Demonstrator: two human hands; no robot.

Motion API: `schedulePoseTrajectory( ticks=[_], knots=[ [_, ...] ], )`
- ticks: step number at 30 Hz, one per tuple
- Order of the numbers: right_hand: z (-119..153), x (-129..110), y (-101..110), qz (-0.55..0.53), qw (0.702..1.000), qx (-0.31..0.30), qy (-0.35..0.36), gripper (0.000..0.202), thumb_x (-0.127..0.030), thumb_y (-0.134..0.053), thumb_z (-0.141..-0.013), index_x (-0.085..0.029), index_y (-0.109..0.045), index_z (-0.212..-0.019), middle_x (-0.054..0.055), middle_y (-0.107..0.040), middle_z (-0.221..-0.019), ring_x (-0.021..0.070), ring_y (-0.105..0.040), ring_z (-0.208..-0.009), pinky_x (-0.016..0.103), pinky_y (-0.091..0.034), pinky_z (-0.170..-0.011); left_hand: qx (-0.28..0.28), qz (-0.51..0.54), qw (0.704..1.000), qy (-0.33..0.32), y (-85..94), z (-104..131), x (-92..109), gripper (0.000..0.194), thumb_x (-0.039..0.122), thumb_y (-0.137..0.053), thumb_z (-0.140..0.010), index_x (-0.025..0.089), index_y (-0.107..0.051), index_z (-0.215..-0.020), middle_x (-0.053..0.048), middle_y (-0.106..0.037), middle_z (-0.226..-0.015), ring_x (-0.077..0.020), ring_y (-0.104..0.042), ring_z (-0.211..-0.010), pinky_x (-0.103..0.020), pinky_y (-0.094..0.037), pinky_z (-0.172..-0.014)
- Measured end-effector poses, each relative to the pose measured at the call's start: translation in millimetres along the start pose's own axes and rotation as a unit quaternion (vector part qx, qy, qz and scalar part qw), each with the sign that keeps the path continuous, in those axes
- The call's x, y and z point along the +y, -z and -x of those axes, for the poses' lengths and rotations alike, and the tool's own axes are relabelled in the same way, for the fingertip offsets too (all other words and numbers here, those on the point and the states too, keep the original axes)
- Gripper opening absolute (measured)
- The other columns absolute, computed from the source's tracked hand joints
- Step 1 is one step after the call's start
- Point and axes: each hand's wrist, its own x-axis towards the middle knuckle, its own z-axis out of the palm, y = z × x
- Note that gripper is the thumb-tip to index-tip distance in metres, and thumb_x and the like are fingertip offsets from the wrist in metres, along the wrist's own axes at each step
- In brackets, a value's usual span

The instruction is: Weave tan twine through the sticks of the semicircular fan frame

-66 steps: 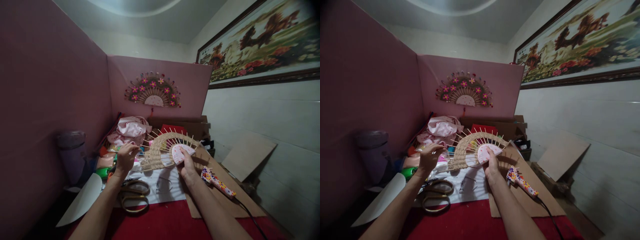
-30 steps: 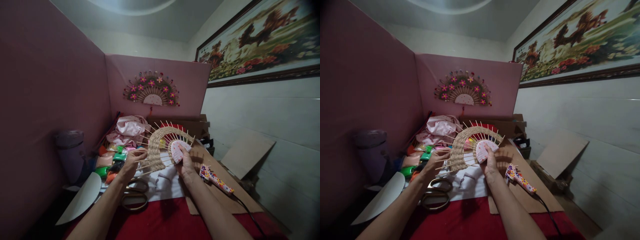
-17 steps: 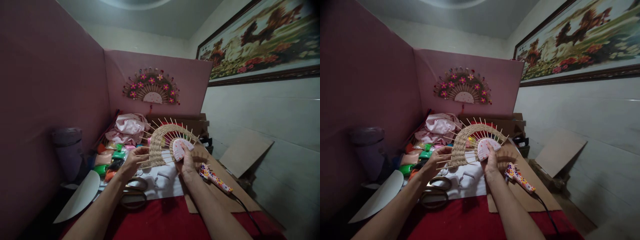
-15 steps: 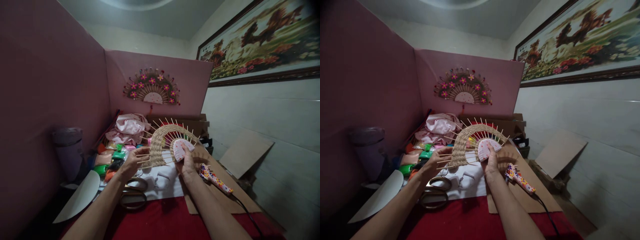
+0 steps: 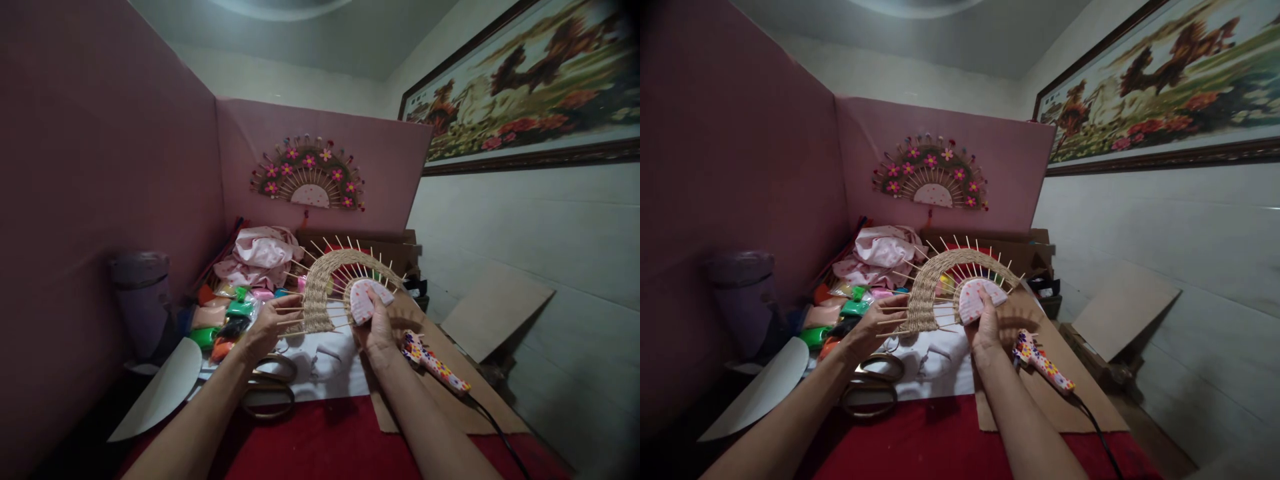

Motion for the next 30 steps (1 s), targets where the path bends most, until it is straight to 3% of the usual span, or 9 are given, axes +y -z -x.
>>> schedulePoseTrajectory(
  ticks=[6, 13, 17, 21, 30],
  knots=[
    [1.8, -0.1, -1.6, 0.004, 1.000, 0.010, -0.001, 0.020, -0.019, -0.064, -0.065, -0.018, -0.059, -0.085, -0.003, -0.067, -0.067, 0.0104, -0.064, -0.059, 0.019, -0.055, -0.054, 0.070, -0.013, 0.997, -0.018, 1.9, -3.7, -4.8, 0.031, 0.025, -0.074, -0.062, 0.011, -0.070, -0.089, -0.009, -0.068, -0.076, -0.0161, -0.062, -0.068, -0.027, -0.045, -0.064],
    [3.8, 3.2, -2.9, 0.007, 1.000, -0.002, -0.013, 0.020, -0.016, -0.062, -0.066, -0.016, -0.059, -0.085, -0.002, -0.068, -0.067, 0.0101, -0.064, -0.058, 0.018, -0.054, -0.052, 0.159, -0.073, 0.979, -0.104, 19.9, -15.7, -14.4, 0.025, 0.029, -0.077, -0.056, 0.013, -0.071, -0.074, -0.004, -0.066, -0.062, -0.0117, -0.056, -0.056, -0.024, -0.042, -0.056],
    [2.4, 5.8, -1.4, 0.023, 1.000, -0.010, -0.016, 0.020, -0.018, -0.064, -0.065, -0.016, -0.059, -0.084, -0.002, -0.067, -0.064, 0.0105, -0.063, -0.055, 0.018, -0.053, -0.050, 0.204, -0.155, 0.954, -0.158, 26.5, -19.6, -15.9, 0.021, 0.027, -0.076, -0.055, 0.015, -0.071, -0.071, -0.002, -0.066, -0.062, -0.0131, -0.056, -0.058, -0.025, -0.043, -0.058],
    [2.5, 6.5, -1.1, 0.035, 0.999, -0.005, -0.036, 0.019, -0.018, -0.064, -0.066, -0.015, -0.059, -0.083, -0.001, -0.068, -0.065, 0.0102, -0.063, -0.052, 0.019, -0.054, -0.050, 0.252, -0.255, 0.908, -0.218, 31.0, -19.4, -13.6, 0.009, 0.025, -0.071, -0.060, 0.018, -0.070, -0.065, -0.001, -0.064, -0.060, -0.0136, -0.055, -0.059, -0.024, -0.042, -0.058],
    [3.6, 7.3, 1.2, 0.041, 0.995, -0.042, -0.086, 0.018, -0.013, -0.065, -0.064, -0.015, -0.058, -0.080, 0.001, -0.069, -0.067, 0.0151, -0.066, -0.060, 0.024, -0.056, -0.054, 0.258, -0.346, 0.861, -0.271, 35.8, -13.8, -5.7, 0.008, 0.026, -0.069, -0.064, 0.019, -0.068, -0.064, -0.003, -0.064, -0.064, -0.0155, -0.055, -0.062, -0.025, -0.039, -0.060]
  ],
)
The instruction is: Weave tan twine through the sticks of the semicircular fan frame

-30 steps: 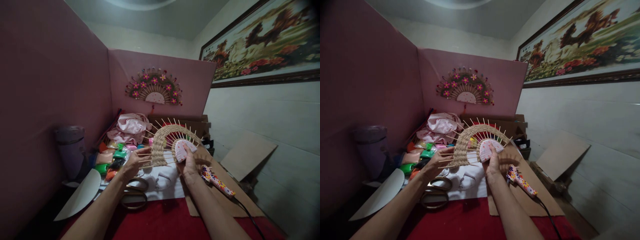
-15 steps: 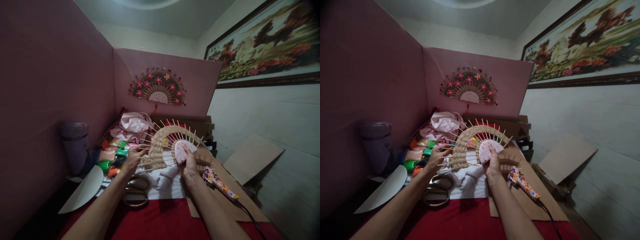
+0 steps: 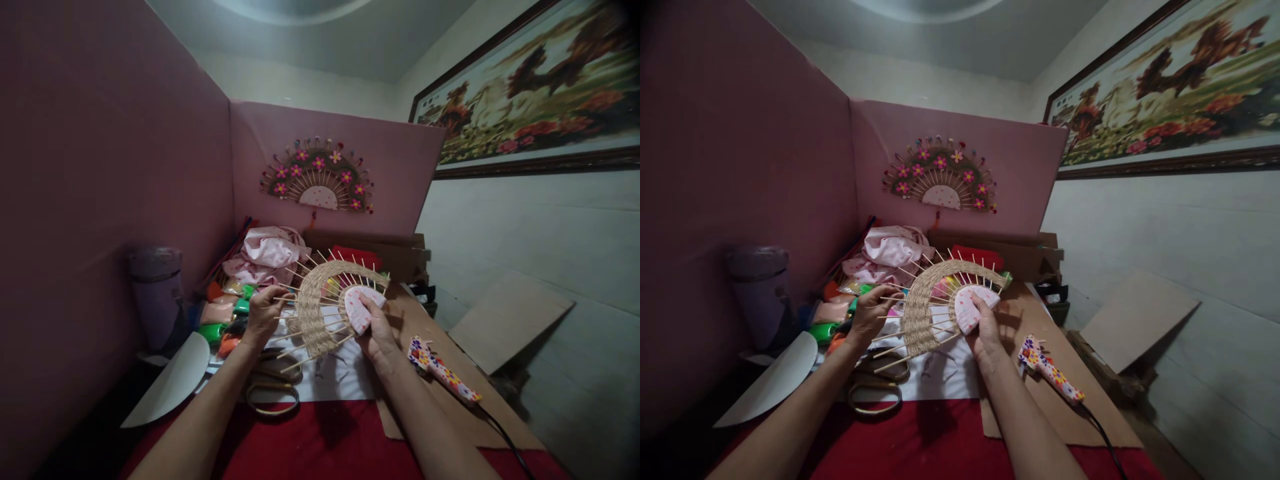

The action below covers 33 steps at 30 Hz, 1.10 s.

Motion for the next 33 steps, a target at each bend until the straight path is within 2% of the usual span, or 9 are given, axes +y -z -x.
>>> schedulePoseTrajectory(
  ticks=[9, 12, 19, 26, 30, 33],
  knots=[
    [-2.3, -6.4, 0.3, 0.017, 1.000, 0.025, 0.000, 0.017, -0.010, -0.063, -0.066, -0.013, -0.059, -0.083, 0.002, -0.068, -0.063, 0.0161, -0.066, -0.057, 0.025, -0.056, -0.054, 0.000, -0.190, 0.979, -0.074, 11.8, -0.8, -8.0, 0.005, 0.026, -0.066, -0.069, 0.021, -0.067, -0.069, -0.004, -0.065, -0.067, -0.0166, -0.054, -0.064, -0.025, -0.035, -0.064],
    [-2.6, -10.6, -0.8, 0.023, 0.999, 0.029, 0.008, 0.017, -0.008, -0.063, -0.065, -0.013, -0.059, -0.081, 0.003, -0.068, -0.062, 0.0166, -0.066, -0.057, 0.026, -0.057, -0.055, -0.003, -0.189, 0.979, -0.075, 12.5, -1.0, -5.9, 0.005, 0.027, -0.065, -0.069, 0.022, -0.066, -0.068, -0.004, -0.064, -0.068, -0.0174, -0.054, -0.066, -0.025, -0.035, -0.065],
    [-3.3, -24.2, -2.3, 0.043, 0.998, 0.018, 0.035, 0.018, -0.006, -0.061, -0.065, -0.012, -0.060, -0.082, 0.003, -0.069, -0.066, 0.0159, -0.066, -0.056, 0.027, -0.057, -0.056, 0.017, -0.113, 0.991, -0.067, 10.0, -1.0, 4.0, 0.010, 0.024, -0.070, -0.062, 0.022, -0.062, -0.057, 0.000, -0.057, -0.058, -0.0148, -0.047, -0.057, -0.024, -0.032, -0.060],
    [-7.9, -31.3, 4.0, 0.073, 0.997, 0.005, 0.031, 0.018, -0.009, -0.063, -0.067, -0.013, -0.060, -0.085, 0.001, -0.068, -0.061, 0.0171, -0.066, -0.055, 0.027, -0.057, -0.054, -0.028, -0.183, 0.977, -0.109, 8.3, -1.1, 9.7, 0.011, 0.029, -0.066, -0.069, 0.022, -0.064, -0.061, -0.002, -0.060, -0.061, -0.0154, -0.051, -0.060, -0.025, -0.034, -0.061],
    [-6.5, -29.9, 4.9, 0.073, 0.997, -0.005, 0.011, 0.021, -0.009, -0.065, -0.066, -0.015, -0.060, -0.086, 0.001, -0.068, -0.063, 0.0185, -0.066, -0.057, 0.029, -0.057, -0.053, -0.041, -0.136, 0.988, -0.066, 8.2, -2.4, 5.6, 0.010, 0.031, -0.071, -0.064, 0.022, -0.067, -0.061, -0.001, -0.061, -0.055, -0.0136, -0.051, -0.053, -0.025, -0.035, -0.055],
    [-4.5, -28.8, 3.8, 0.052, 0.998, -0.021, 0.015, 0.027, -0.009, -0.068, -0.062, -0.015, -0.061, -0.087, 0.002, -0.069, -0.065, 0.0200, -0.067, -0.058, 0.031, -0.058, -0.053, -0.049, -0.028, 0.998, 0.013, 6.6, -3.8, 7.4, 0.011, 0.030, -0.072, -0.061, 0.020, -0.067, -0.060, 0.000, -0.058, -0.050, -0.0119, -0.048, -0.047, -0.024, -0.035, -0.049]
  ],
)
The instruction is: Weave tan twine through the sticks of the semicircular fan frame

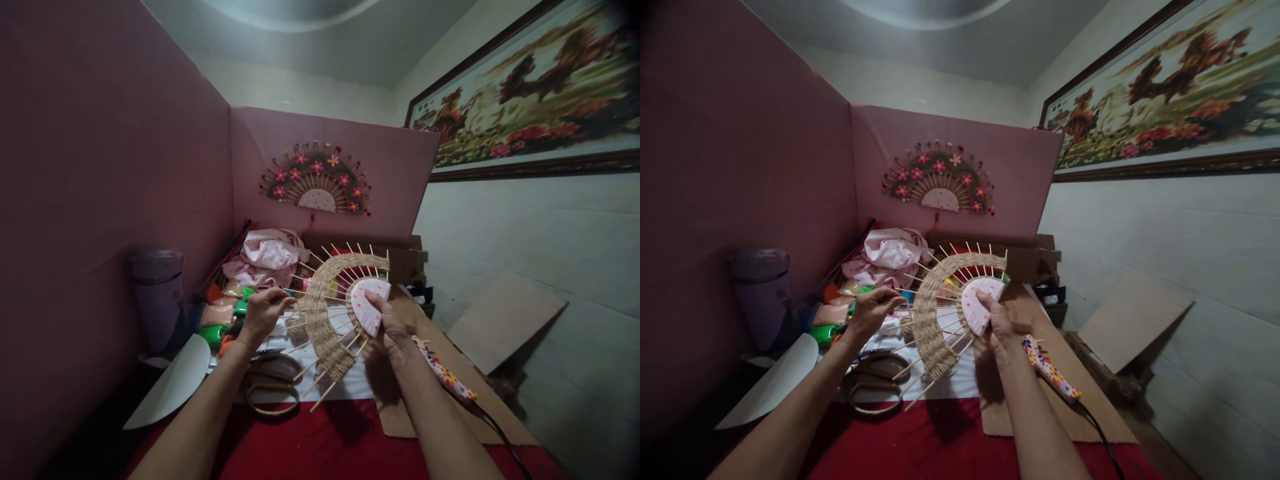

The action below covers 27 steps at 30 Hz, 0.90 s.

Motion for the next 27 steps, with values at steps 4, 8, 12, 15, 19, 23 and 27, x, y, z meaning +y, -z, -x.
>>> schedulePoseTrajectory(
  ticks=[4, 8, 12, 15, 19, 23, 27],
  knots=[
    [2.0, 1.8, -1.8, -0.021, 1.000, -0.010, 0.001, 0.034, -0.009, -0.071, -0.059, -0.015, -0.061, -0.090, 0.002, -0.070, -0.066, 0.0216, -0.067, -0.060, 0.033, -0.059, -0.055, -0.016, 0.126, 0.987, 0.095, -3.6, -0.2, 8.0, 0.015, 0.030, -0.072, -0.058, 0.016, -0.067, -0.057, 0.001, -0.056, -0.047, -0.0095, -0.046, -0.042, -0.022, -0.036, -0.043],
    [4.4, 4.2, -2.1, -0.016, 0.999, -0.026, -0.028, 0.034, -0.012, -0.071, -0.061, -0.014, -0.061, -0.094, 0.004, -0.070, -0.069, 0.0222, -0.068, -0.064, 0.033, -0.059, -0.061, -0.019, 0.157, 0.981, 0.111, -8.0, 2.0, 11.3, 0.019, 0.030, -0.072, -0.056, 0.013, -0.066, -0.056, 0.001, -0.056, -0.048, -0.0079, -0.046, -0.041, -0.020, -0.036, -0.041],
    [6.6, 4.9, -2.8, -0.011, 0.999, -0.032, -0.031, 0.033, -0.015, -0.067, -0.065, -0.015, -0.060, -0.097, 0.004, -0.071, -0.072, 0.0216, -0.068, -0.067, 0.033, -0.059, -0.063, -0.015, 0.162, 0.980, 0.111, -10.8, 3.2, 8.8, 0.019, 0.030, -0.072, -0.056, 0.013, -0.064, -0.054, 0.002, -0.054, -0.047, -0.0068, -0.045, -0.040, -0.019, -0.036, -0.040],
    [6.2, 5.4, -2.7, -0.001, 0.998, -0.045, -0.033, 0.033, -0.018, -0.067, -0.066, -0.015, -0.059, -0.099, 0.005, -0.071, -0.073, 0.0218, -0.068, -0.069, 0.034, -0.058, -0.065, -0.026, 0.153, 0.982, 0.104, -11.9, 3.3, 4.4, 0.019, 0.030, -0.071, -0.057, 0.013, -0.064, -0.055, 0.002, -0.054, -0.047, -0.0066, -0.045, -0.040, -0.019, -0.035, -0.040],
    [5.2, 6.8, -1.4, 0.042, 0.996, -0.081, -0.021, 0.034, -0.027, -0.065, -0.068, -0.015, -0.060, -0.100, 0.007, -0.070, -0.075, 0.0233, -0.068, -0.072, 0.035, -0.058, -0.066, -0.038, 0.151, 0.984, 0.089, -13.8, 2.8, -3.0, 0.019, 0.030, -0.071, -0.059, 0.013, -0.063, -0.056, 0.003, -0.052, -0.045, -0.0062, -0.043, -0.040, -0.019, -0.033, -0.041],
    [5.6, 7.3, -0.2, 0.069, 0.993, -0.099, -0.015, 0.033, -0.030, -0.061, -0.071, -0.017, -0.060, -0.101, 0.006, -0.070, -0.077, 0.0238, -0.067, -0.074, 0.036, -0.058, -0.067, -0.018, 0.148, 0.985, 0.086, -15.3, 2.7, -6.1, 0.018, 0.029, -0.069, -0.060, 0.013, -0.062, -0.056, 0.004, -0.051, -0.045, -0.0062, -0.043, -0.040, -0.019, -0.033, -0.041],
    [5.3, 7.2, 0.1, 0.076, 0.991, -0.111, -0.023, 0.034, -0.030, -0.061, -0.071, -0.016, -0.059, -0.102, 0.008, -0.070, -0.077, 0.0244, -0.067, -0.074, 0.037, -0.058, -0.066, 0.003, 0.094, 0.994, 0.046, -13.4, 3.4, -5.1, 0.014, 0.028, -0.068, -0.063, 0.014, -0.064, -0.059, 0.003, -0.054, -0.050, -0.0076, -0.045, -0.045, -0.020, -0.035, -0.044]
  ],
)
